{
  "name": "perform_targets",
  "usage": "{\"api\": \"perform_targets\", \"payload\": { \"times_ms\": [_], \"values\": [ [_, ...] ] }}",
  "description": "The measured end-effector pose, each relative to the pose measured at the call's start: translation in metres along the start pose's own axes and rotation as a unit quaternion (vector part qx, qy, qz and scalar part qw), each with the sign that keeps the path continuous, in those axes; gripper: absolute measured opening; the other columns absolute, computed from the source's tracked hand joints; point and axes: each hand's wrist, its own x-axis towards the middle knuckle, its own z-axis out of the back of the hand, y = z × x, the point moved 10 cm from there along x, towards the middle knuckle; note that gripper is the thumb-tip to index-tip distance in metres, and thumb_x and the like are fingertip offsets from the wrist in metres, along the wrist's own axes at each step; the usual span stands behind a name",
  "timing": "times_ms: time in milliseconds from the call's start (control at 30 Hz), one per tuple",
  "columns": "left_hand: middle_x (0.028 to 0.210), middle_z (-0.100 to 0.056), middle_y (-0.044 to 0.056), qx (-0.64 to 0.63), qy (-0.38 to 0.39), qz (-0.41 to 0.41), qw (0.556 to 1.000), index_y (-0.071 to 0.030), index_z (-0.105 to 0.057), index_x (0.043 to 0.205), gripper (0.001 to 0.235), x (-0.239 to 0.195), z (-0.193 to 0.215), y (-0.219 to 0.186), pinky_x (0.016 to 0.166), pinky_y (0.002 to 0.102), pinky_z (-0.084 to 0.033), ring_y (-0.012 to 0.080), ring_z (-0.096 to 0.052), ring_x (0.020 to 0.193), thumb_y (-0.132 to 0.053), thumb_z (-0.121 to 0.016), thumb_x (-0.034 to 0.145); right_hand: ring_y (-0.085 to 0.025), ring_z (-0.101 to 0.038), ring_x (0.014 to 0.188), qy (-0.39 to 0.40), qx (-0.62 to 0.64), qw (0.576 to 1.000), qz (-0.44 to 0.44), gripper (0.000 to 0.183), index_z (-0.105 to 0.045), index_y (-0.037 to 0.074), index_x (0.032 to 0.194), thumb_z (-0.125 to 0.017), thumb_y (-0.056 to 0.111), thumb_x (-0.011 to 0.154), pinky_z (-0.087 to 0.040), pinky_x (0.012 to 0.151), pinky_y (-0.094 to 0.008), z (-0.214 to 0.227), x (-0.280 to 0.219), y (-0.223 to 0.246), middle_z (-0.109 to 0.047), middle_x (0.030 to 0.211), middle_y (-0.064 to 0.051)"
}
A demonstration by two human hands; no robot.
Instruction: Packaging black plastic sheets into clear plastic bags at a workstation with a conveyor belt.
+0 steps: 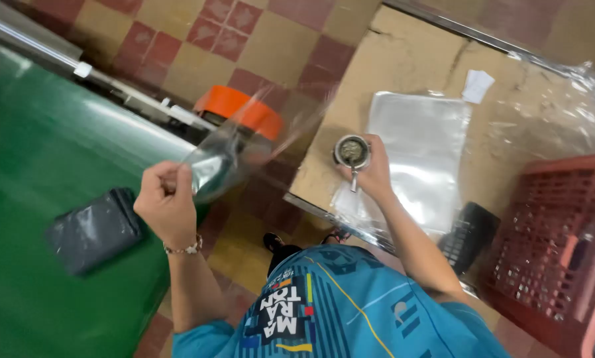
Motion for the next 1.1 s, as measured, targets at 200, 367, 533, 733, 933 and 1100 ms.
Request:
{"api": "perform_targets", "payload": {
  "times_ms": [200,367,533,733,933,1100],
  "values": [
    [0.059,-0.064,0.004,0.023,0.016,0.047,0.999,-0.009,-0.078,0.093,0.009,-0.018,0.056,0.035,0.051,0.028,-0.045,0.0182,-0.058,0.049,-0.014,-0.085,0.095,-0.054,-0.057,0.113,0.006,-0.045,0.997,0.066,0.08,-0.052,-0.004,0.132,-0.096,0.02,0.069,-0.045,0.1,-0.061,-0.015,-0.001,-0.011,-0.057,0.118,-0.033],
    [0.064,-0.067,0.01,0.041,0.067,0.038,0.996,-0.011,-0.076,0.09,0.006,-0.009,0.07,0.038,0.054,0.035,-0.051,0.0292,-0.065,0.058,-0.009,-0.08,0.093,-0.057,-0.048,0.127,-0.016,-0.087,0.988,0.131,0.092,-0.041,-0.009,0.146,-0.094,0.015,0.075,-0.038,0.11,-0.062,-0.017,-0.015,0.007,-0.049,0.134,-0.039],
    [0.076,-0.073,0.009,0.023,0.108,0.037,0.993,-0.016,-0.075,0.087,0.01,-0.006,0.092,0.065,0.064,0.039,-0.057,0.0329,-0.073,0.071,-0.007,-0.072,0.091,-0.05,-0.061,0.117,-0.136,-0.197,0.957,0.162,0.094,-0.049,-0.016,0.139,-0.103,0.002,0.065,-0.053,0.097,-0.047,-0.002,-0.092,0.044,-0.056,0.127,-0.036],
    [0.081,-0.077,0.007,-0.09,0.208,0.036,0.973,-0.014,-0.075,0.09,0.012,-0.006,0.104,0.084,0.07,0.036,-0.06,0.0303,-0.075,0.079,-0.007,-0.067,0.093,-0.027,-0.064,0.082,-0.098,-0.188,0.948,0.239,0.028,-0.074,0.011,0.091,-0.096,0.016,0.075,-0.052,0.081,-0.035,-0.146,-0.14,0.181,-0.061,0.089,-0.007],
    [0.079,-0.077,0.004,-0.056,0.289,-0.016,0.956,-0.02,-0.074,0.089,0.007,-0.01,0.16,0.076,0.07,0.035,-0.06,0.0276,-0.076,0.082,-0.019,-0.07,0.094,-0.042,-0.05,0.14,0.213,-0.154,0.814,0.519,0.044,-0.06,0.006,0.142,-0.051,0.028,0.105,-0.038,0.113,-0.059,-0.343,-0.158,0.391,-0.061,0.14,-0.014],
    [0.063,-0.066,0.0,-0.015,0.179,0.011,0.984,-0.015,-0.066,0.087,0.017,-0.018,0.251,0.096,0.06,0.028,-0.057,0.0219,-0.07,0.061,-0.026,-0.076,0.094,-0.022,-0.07,0.077,0.405,-0.015,0.835,0.372,0.003,-0.075,0.019,0.093,-0.077,0.018,0.091,-0.051,0.075,-0.037,-0.425,-0.17,0.381,-0.074,0.081,0.004]
  ]
}}
